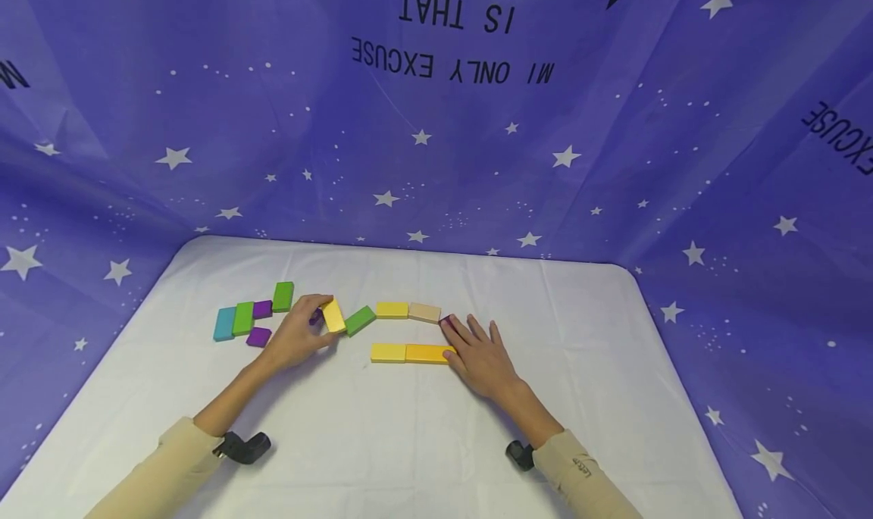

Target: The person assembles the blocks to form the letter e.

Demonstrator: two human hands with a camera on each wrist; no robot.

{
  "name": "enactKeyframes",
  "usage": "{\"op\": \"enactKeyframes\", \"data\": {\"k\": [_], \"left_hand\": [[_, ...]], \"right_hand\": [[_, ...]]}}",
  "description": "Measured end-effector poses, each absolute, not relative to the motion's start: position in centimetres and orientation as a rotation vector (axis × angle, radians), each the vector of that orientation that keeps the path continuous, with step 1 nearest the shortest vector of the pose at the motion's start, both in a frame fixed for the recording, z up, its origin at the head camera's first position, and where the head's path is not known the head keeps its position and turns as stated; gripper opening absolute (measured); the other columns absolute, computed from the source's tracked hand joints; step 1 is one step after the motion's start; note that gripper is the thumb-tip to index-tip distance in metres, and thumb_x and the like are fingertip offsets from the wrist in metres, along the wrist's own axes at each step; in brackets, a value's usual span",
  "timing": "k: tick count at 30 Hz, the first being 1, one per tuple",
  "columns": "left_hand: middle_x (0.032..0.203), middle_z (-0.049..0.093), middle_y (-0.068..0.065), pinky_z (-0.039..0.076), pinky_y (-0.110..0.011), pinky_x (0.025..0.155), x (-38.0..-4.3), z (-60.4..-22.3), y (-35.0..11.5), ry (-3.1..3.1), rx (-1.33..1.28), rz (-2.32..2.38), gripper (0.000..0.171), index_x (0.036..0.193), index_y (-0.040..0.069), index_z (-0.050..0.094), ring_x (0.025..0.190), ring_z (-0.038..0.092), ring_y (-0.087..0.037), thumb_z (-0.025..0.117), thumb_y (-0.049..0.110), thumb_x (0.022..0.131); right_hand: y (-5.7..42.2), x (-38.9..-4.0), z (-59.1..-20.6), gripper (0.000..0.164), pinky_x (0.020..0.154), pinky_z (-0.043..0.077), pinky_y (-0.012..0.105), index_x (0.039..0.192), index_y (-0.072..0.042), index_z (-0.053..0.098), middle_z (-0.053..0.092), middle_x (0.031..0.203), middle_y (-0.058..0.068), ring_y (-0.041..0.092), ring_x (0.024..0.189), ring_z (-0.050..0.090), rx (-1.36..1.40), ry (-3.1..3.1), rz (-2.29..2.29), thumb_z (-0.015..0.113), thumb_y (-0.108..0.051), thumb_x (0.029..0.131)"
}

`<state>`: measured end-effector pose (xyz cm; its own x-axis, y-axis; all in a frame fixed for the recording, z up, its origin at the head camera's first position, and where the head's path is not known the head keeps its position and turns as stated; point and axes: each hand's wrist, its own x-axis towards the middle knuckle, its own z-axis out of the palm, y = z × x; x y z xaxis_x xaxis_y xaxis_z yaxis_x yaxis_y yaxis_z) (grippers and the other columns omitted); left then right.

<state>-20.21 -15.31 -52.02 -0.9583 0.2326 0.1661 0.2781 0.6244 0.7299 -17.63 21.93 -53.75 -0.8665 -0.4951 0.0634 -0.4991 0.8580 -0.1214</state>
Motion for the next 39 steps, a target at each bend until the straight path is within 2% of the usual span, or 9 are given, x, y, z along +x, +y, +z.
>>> {"op": "enactKeyframes", "data": {"k": [11,26,39], "left_hand": [[0.132,0.052,-0.019,0.042,-0.048,0.105,-17.1,-53.1,-14.5,-2.77,-0.668,-1.299,0.067,0.134,-0.006,0.052,0.123,0.052,-0.035,0.078,-0.006,0.072],[0.13,0.052,-0.016,0.046,-0.043,0.102,-16.0,-53.7,-14.1,-2.788,-0.678,-1.336,0.067,0.133,-0.007,0.054,0.118,0.054,-0.03,0.078,-0.006,0.071],[0.132,0.052,-0.019,0.042,-0.045,0.106,-16.3,-53.5,-14.0,-2.815,-0.629,-1.307,0.067,0.136,-0.008,0.052,0.122,0.053,-0.033,0.078,-0.002,0.074]], "right_hand": [[22.0,-17.7,-53.8,0.058,0.112,0.016,0.068,0.157,-0.02,0.033,0.032,0.16,0.003,0.036,0.145,0.027,0.804,-3.006,0.207,0.042,-0.045,0.106],[22.0,-17.6,-53.7,0.058,0.112,0.017,0.068,0.157,-0.02,0.033,0.031,0.16,0.003,0.036,0.145,0.027,0.804,-3.018,0.219,0.042,-0.045,0.106],[21.9,-17.7,-53.6,0.058,0.113,0.014,0.068,0.157,-0.02,0.034,0.032,0.16,0.004,0.037,0.146,0.026,0.8,-3.021,0.233,0.044,-0.045,0.105]]}}
